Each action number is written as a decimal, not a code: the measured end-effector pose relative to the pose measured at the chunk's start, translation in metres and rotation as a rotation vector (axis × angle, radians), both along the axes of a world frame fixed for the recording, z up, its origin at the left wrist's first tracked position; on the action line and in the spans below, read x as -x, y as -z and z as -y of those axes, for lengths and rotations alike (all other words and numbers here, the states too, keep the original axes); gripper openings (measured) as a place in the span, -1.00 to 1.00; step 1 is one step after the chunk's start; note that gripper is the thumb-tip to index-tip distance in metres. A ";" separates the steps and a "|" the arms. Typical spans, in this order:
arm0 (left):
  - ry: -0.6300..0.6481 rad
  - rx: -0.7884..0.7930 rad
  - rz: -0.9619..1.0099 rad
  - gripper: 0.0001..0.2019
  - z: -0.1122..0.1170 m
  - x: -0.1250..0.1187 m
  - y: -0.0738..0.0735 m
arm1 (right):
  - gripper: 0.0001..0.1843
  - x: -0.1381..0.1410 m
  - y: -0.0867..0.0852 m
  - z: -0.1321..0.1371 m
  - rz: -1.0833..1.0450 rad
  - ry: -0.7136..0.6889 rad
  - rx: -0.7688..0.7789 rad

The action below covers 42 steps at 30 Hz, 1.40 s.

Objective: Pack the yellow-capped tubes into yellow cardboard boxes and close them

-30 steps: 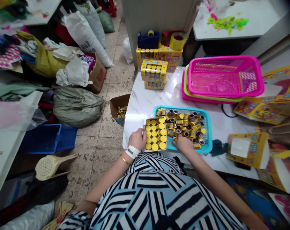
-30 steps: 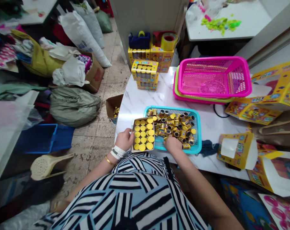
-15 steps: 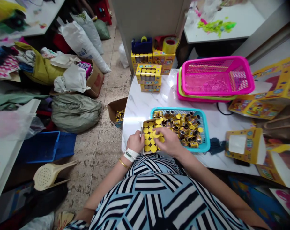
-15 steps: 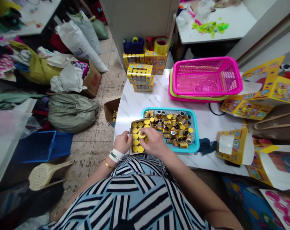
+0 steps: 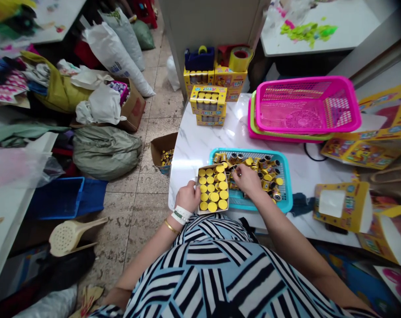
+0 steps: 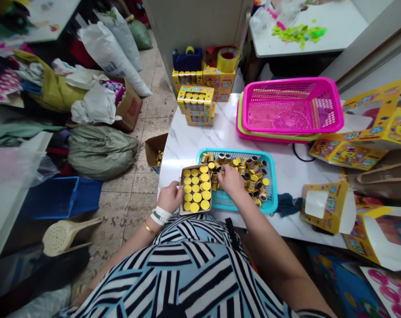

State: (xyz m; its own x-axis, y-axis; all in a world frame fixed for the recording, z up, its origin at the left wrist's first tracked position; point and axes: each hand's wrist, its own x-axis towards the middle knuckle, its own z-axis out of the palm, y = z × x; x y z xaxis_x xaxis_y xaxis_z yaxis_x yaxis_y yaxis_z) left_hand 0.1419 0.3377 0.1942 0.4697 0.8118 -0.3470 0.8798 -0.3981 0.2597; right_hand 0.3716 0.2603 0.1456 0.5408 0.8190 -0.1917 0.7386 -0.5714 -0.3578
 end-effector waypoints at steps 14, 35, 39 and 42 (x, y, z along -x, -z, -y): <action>0.017 0.036 0.015 -0.72 -0.003 0.002 0.003 | -0.28 -0.013 0.007 0.021 -1.221 0.093 -0.409; 0.027 0.023 0.075 -0.73 -0.006 0.004 0.010 | -0.52 0.071 -0.072 -0.017 0.066 -0.588 -0.150; 0.036 0.032 0.074 -0.74 -0.007 0.003 0.009 | -0.67 0.049 -0.062 -0.006 0.044 -0.353 -0.301; 0.030 0.036 0.072 -0.76 -0.006 0.003 0.007 | -0.68 0.012 -0.040 0.014 0.144 -0.020 -0.113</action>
